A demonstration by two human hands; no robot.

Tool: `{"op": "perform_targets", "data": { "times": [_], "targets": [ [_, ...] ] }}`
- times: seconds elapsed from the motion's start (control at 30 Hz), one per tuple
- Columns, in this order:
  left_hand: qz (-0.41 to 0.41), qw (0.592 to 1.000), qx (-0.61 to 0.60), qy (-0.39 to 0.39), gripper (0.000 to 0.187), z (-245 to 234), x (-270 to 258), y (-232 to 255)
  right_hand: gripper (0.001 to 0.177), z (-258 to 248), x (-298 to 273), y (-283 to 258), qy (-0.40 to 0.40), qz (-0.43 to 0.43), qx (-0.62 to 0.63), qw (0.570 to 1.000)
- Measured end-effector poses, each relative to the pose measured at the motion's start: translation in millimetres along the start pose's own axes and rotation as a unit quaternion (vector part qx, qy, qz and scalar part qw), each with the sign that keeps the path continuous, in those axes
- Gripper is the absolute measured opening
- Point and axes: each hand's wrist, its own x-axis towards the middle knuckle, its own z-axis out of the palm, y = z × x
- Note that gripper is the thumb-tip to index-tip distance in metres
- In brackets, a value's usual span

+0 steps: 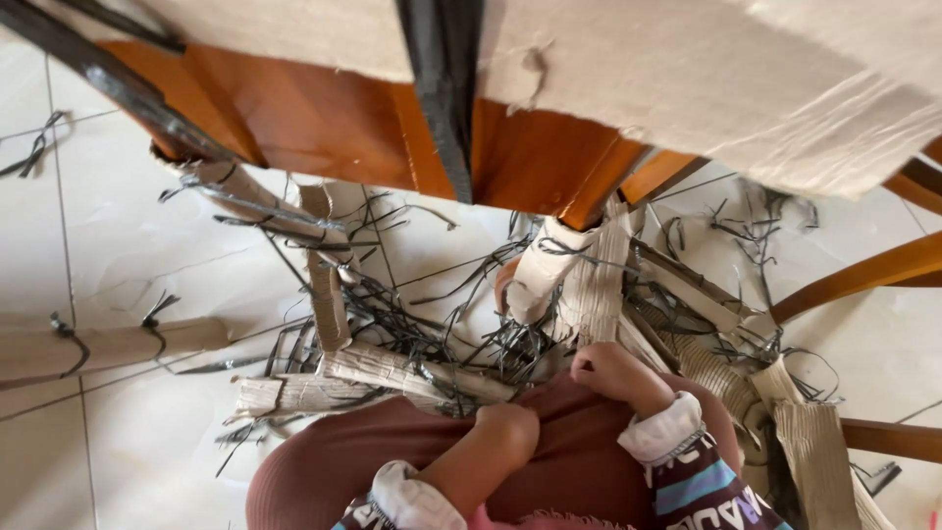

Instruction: Wrapping the legs of a wooden chair with protective cardboard and securing it with plastic ties.

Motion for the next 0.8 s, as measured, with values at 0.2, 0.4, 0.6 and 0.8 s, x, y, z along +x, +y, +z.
{"op": "perform_targets", "data": {
  "times": [0.2,0.4,0.6,0.8],
  "targets": [
    [-0.010,0.999,-0.045,-0.008,0.057,10,-1,0,0.017,32,27,-54,-0.016,-0.023,-0.032,0.999],
    [0.003,0.996,-0.084,0.022,0.049,15,-10,-13,0.024,68,63,-75,-0.017,-0.068,-0.052,0.996],
    [0.055,0.991,-0.107,0.053,0.042,17,-14,-43,0.027,84,91,-108,0.056,-0.093,-0.048,0.993],
    [0.115,0.978,-0.114,0.129,0.037,21,9,-70,0.031,126,197,-105,0.213,-0.170,-0.072,0.959]
  ]
}}
